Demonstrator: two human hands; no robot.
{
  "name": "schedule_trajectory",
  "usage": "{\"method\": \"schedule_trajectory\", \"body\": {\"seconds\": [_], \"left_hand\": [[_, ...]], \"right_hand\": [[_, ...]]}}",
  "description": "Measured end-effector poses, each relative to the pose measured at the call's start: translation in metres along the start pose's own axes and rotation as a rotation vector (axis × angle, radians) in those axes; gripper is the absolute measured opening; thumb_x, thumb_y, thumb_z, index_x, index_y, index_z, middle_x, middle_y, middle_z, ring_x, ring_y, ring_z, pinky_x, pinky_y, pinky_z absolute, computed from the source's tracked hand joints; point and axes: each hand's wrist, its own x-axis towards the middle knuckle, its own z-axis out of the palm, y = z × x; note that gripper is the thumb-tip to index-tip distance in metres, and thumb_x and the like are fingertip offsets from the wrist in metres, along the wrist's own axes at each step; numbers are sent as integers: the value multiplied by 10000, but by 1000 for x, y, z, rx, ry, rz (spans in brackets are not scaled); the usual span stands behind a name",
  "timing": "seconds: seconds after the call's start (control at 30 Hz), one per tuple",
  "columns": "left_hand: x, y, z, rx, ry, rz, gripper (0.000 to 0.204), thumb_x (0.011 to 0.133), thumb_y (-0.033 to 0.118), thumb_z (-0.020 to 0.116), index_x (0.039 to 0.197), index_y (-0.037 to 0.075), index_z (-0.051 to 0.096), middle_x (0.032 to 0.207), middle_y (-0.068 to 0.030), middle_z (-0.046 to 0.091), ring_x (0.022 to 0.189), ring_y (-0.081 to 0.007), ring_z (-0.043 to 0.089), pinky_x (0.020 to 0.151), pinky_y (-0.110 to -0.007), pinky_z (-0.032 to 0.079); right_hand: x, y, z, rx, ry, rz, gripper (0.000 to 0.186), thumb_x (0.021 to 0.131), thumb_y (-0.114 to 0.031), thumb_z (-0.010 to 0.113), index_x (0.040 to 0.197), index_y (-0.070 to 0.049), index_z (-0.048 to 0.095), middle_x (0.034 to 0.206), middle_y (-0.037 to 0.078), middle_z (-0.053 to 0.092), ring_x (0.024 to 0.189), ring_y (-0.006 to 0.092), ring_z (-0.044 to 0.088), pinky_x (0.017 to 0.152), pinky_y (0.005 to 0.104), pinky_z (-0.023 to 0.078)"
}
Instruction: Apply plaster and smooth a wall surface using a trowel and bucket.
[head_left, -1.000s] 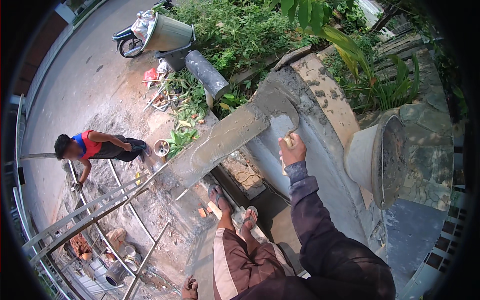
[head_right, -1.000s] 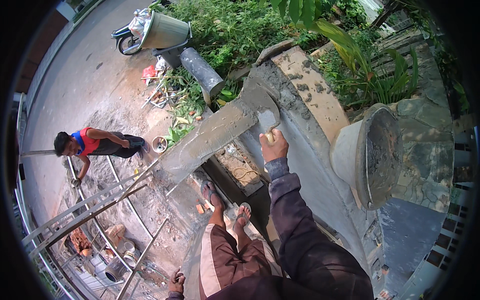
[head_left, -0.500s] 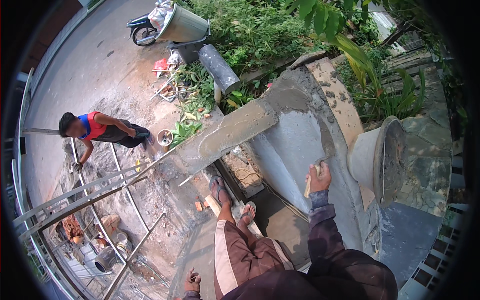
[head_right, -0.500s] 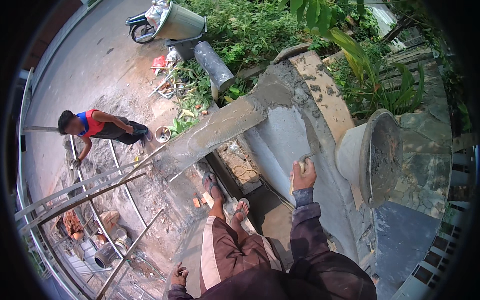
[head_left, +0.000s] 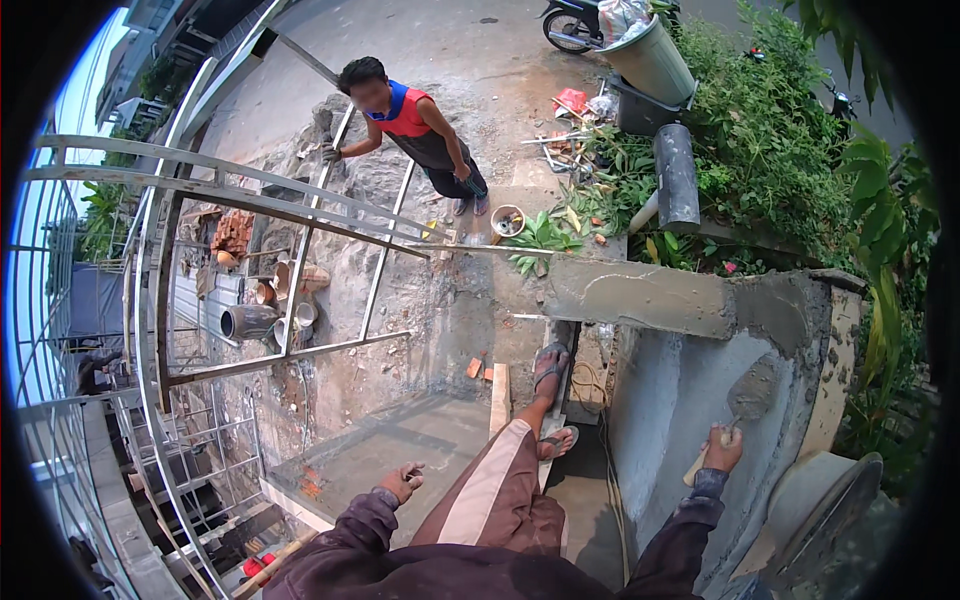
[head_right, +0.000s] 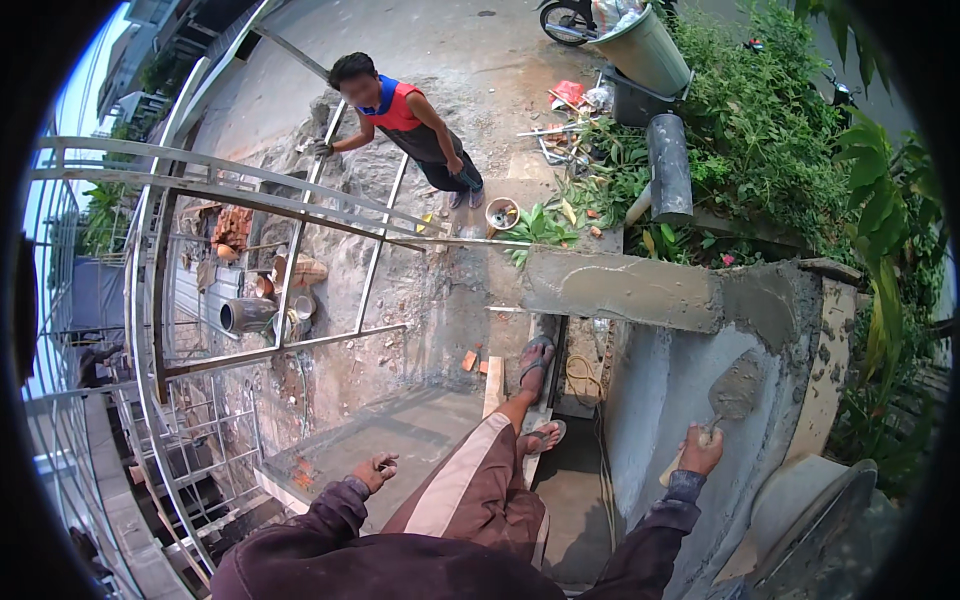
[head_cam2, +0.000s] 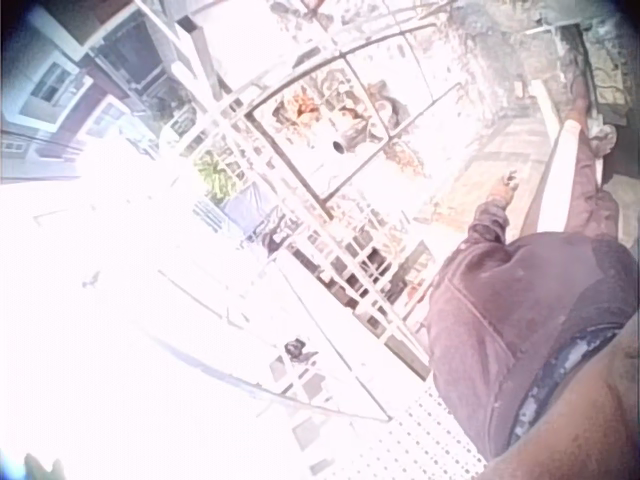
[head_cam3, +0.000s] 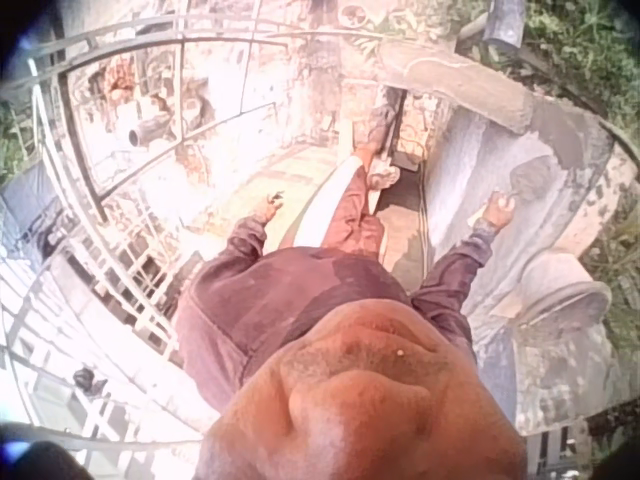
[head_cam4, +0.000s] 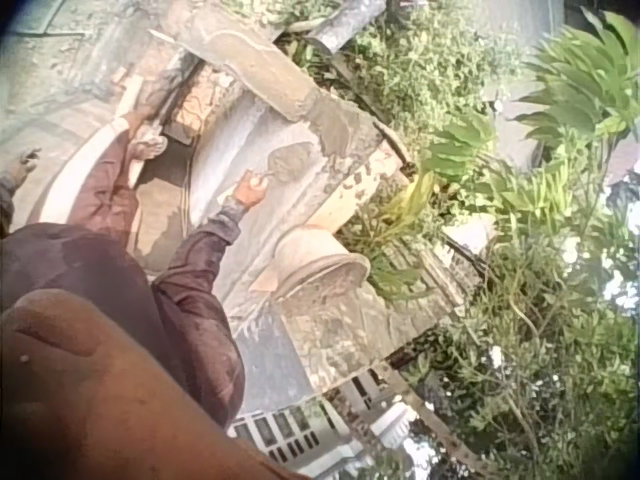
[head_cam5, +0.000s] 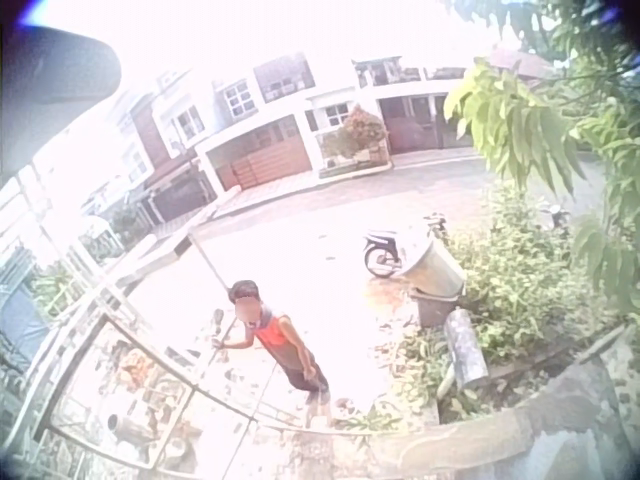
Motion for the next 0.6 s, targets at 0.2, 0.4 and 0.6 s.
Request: {"method": "schedule_trajectory", "body": {"seconds": [0.2, 0.4, 0.6], "left_hand": [[9, -12, 7, 84, -29, -14, 366, 779, 229, 536, 1120, 110, 476, 980, -99, 575, 917, -226, 542, 790, -312, 415], [14, 0, -3, 108, -60, 35, 377, 779, 264, 527, 1121, 114, 475, 992, -99, 573, 925, -245, 538, 786, -317, 416], [9, -7, -9, 233, -20, 38, 273, 767, 299, 539, 887, 63, 603, 761, -97, 614, 737, -203, 578, 677, -310, 424]], "right_hand": [[-8, -6, 0, 0, 15, 100, 136, 744, -122, 549, 760, -39, 442, 530, 37, 448, 384, 118, 444, 340, 252, 361], [-13, 2, -13, -130, 63, 113, 128, 741, -129, 551, 746, -34, 466, 533, 34, 455, 380, 111, 440, 348, 253, 363], [8, -2, -6, -609, 119, -289, 309, 623, -194, 663, 750, 29, 490, 629, 148, 531, 557, 260, 528, 576, 342, 430]]}}
